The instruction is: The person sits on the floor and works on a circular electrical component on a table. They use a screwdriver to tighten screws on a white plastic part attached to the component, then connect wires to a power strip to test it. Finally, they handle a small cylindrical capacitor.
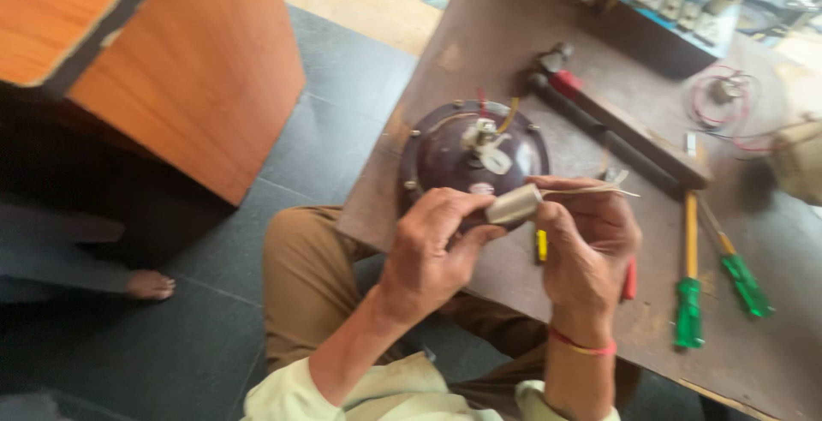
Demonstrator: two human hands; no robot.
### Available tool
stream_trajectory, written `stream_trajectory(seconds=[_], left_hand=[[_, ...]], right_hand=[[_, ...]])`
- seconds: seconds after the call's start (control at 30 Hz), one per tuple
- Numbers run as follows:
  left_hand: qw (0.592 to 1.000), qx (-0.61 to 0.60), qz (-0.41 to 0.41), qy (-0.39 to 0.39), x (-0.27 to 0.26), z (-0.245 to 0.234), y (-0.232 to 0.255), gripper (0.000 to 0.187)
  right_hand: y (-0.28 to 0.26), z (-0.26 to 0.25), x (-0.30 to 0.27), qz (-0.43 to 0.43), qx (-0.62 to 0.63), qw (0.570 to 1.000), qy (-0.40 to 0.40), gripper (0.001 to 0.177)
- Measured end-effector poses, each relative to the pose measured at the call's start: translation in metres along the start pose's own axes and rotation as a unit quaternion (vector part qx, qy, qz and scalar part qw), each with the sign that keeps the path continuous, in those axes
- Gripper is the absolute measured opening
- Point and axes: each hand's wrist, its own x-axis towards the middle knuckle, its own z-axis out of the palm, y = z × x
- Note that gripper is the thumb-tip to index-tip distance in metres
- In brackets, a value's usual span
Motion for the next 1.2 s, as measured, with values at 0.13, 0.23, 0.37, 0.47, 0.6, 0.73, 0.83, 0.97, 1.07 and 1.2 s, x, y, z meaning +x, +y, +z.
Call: stream_trajectory(seconds=[0.13, 0.23, 0.37, 0.47, 0.6, 0.73, 0.83, 0.97, 1.07, 1.2], left_hand=[[1.0, -0.02, 0.013, -0.015, -0.001, -0.003, -0.003, 0.035], [0.996, -0.054, -0.055, -0.055, -0.001, -0.008, -0.001, 0.042], [0.999, 0.002, -0.034, -0.032, 0.004, -0.01, -0.004, 0.027], [0.999, 0.031, -0.04, -0.016, 0.009, -0.015, -0.005, 0.024], [0.998, 0.041, -0.042, -0.007, 0.007, -0.016, -0.008, 0.024], [0.998, 0.037, -0.058, 0.0, 0.008, -0.016, -0.014, 0.022], [0.998, 0.037, -0.048, -0.008, 0.01, -0.017, -0.017, 0.023], [0.999, 0.03, -0.038, -0.023, 0.01, -0.019, -0.02, 0.026], [0.999, 0.034, -0.004, -0.026, 0.01, -0.018, -0.021, 0.026], [0.999, 0.04, -0.013, -0.019, 0.01, -0.015, -0.02, 0.027]], right_hand=[[0.009, 0.0, -0.001, 0.066, 0.048, 0.996, 0.032, 0.016], [0.013, 0.008, 0.0, 0.078, 0.063, 0.994, 0.043, 0.018], [0.005, 0.011, 0.009, 0.043, -0.049, 0.998, -0.007, 0.014], [-0.002, 0.014, 0.019, -0.012, -0.139, 0.988, -0.06, 0.014], [-0.004, 0.015, 0.028, -0.053, -0.175, 0.979, -0.089, 0.019], [-0.002, 0.015, 0.035, 0.01, -0.149, 0.986, -0.07, 0.019], [-0.002, 0.012, 0.038, 0.022, -0.144, 0.987, -0.068, 0.019], [-0.002, 0.003, 0.042, 0.02, -0.132, 0.986, -0.098, 0.018], [0.001, -0.004, 0.048, 0.068, -0.095, 0.989, -0.09, 0.017], [0.007, -0.009, 0.056, 0.11, -0.057, 0.989, -0.082, 0.013]])
